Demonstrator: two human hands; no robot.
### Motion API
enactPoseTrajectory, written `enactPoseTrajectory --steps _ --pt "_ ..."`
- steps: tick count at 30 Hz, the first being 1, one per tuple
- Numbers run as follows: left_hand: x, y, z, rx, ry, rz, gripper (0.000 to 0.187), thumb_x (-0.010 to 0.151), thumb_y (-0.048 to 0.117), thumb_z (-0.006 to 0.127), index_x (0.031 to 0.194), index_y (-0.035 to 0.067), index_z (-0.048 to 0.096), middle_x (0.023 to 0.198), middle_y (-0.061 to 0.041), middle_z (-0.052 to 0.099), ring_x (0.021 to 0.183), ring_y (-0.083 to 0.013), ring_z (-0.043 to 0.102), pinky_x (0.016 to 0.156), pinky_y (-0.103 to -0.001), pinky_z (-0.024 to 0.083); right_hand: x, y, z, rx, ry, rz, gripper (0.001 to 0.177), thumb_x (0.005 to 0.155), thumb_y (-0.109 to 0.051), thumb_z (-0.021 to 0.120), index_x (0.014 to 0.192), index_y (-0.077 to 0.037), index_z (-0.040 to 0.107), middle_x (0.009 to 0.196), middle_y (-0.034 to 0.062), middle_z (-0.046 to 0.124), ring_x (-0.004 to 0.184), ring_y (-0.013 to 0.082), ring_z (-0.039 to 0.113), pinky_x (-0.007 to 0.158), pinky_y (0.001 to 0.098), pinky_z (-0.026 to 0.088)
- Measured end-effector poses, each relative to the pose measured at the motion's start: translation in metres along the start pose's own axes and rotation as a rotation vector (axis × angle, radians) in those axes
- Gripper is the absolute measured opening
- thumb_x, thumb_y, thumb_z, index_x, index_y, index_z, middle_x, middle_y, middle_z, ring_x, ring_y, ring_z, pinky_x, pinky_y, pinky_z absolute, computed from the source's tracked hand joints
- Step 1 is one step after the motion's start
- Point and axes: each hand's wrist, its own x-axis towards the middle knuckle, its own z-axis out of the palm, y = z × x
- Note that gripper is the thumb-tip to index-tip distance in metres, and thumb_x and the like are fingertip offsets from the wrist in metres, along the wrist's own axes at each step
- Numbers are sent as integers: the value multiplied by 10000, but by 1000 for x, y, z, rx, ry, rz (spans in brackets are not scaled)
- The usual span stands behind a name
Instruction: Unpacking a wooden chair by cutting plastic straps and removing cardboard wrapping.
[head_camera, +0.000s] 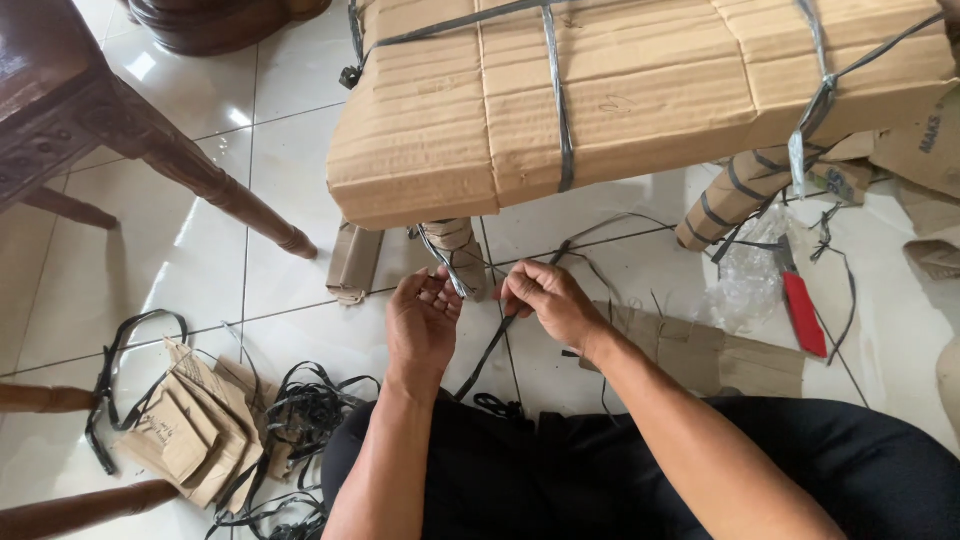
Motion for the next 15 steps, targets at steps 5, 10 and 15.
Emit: enactPoseTrajectory --steps 5,10,15 --pt "22 -22 -8 111 17 86 207 897 116 733 862 110 529 741 -48 637 593 -148 675 622 -273 616 4 2 -1 94 49 -7 295 1054 -303 584 905 -81 710 797 78 746 781 150 721 704 256 575" --pt "11 -24 5 376 -61 20 166 931 200 759 958 60 673 715 -59 651 590 -144 694 627 -273 621 8 3 -5 117 52 35 272 1052 -279 572 912 -88 706 828 71 743 774 142 708 703 237 552" --pt "2 -14 12 632 -9 86 247 869 365 830 1008 163 800 850 24 681 794 -120 587 785 -299 414 12 8 3 74 -10 144 214 1036 -200 560 892 -105 688 889 96 767 779 160 698 718 264 531"
